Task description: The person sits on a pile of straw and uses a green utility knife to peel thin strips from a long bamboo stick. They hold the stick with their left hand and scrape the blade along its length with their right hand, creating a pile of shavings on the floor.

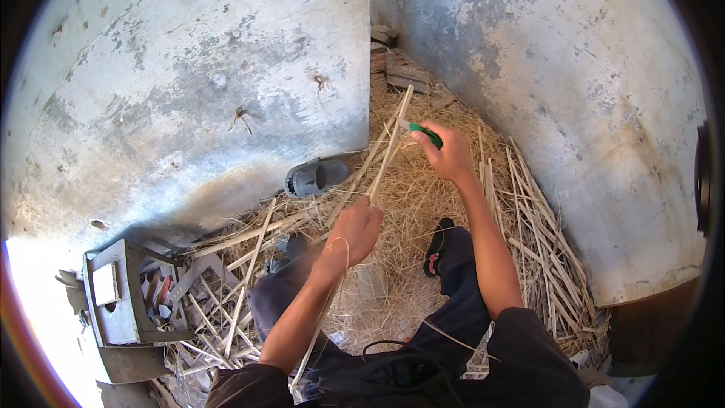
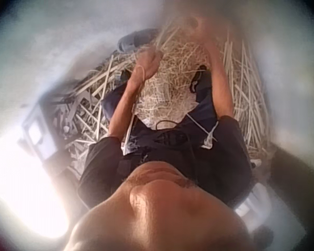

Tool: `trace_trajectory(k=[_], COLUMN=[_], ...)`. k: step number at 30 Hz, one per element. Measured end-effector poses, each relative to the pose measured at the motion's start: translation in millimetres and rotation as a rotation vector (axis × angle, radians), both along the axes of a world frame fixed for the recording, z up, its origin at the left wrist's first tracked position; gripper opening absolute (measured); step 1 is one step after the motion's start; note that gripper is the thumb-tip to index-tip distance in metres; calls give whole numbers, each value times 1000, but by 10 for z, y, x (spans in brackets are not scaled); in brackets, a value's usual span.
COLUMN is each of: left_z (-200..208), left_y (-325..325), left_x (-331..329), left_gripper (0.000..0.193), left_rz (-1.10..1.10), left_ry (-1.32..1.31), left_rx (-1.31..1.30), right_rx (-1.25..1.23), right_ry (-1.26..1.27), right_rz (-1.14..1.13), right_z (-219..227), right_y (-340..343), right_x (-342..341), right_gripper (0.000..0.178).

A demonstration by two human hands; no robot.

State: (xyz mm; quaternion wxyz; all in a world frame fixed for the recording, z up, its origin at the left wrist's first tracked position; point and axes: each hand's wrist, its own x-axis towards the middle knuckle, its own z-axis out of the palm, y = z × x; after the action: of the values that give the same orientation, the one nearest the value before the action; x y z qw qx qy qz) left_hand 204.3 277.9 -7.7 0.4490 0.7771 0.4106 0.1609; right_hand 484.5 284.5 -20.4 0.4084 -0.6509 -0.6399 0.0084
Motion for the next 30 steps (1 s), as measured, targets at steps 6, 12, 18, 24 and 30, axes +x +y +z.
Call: trace_trajectory(k=[6,12,18,24,30], left_z=[-51,-95,105,56,-56], left_y=[-58,-61,-92,126,103], left_x=[21,-5,-64,-39,-42], left_gripper=[48,45,50,55,46], left_rz=[-51,-169,-271,-22,81], left_ry=[10,52,53,17,24], left_rx=[9,103,-177,-122,321], right_rx=[38,-18,-68,-27,-35], right_ry=[-45,48,125,76,-6], right_rz=[-72,-274,-414,-168,47], right_z=[-56,-7,-82,-66,173], right_y=[9,-6,-108,-134,-163], right_x=[223,390,711,292,-259], right_gripper=[48,53,58,53,45])
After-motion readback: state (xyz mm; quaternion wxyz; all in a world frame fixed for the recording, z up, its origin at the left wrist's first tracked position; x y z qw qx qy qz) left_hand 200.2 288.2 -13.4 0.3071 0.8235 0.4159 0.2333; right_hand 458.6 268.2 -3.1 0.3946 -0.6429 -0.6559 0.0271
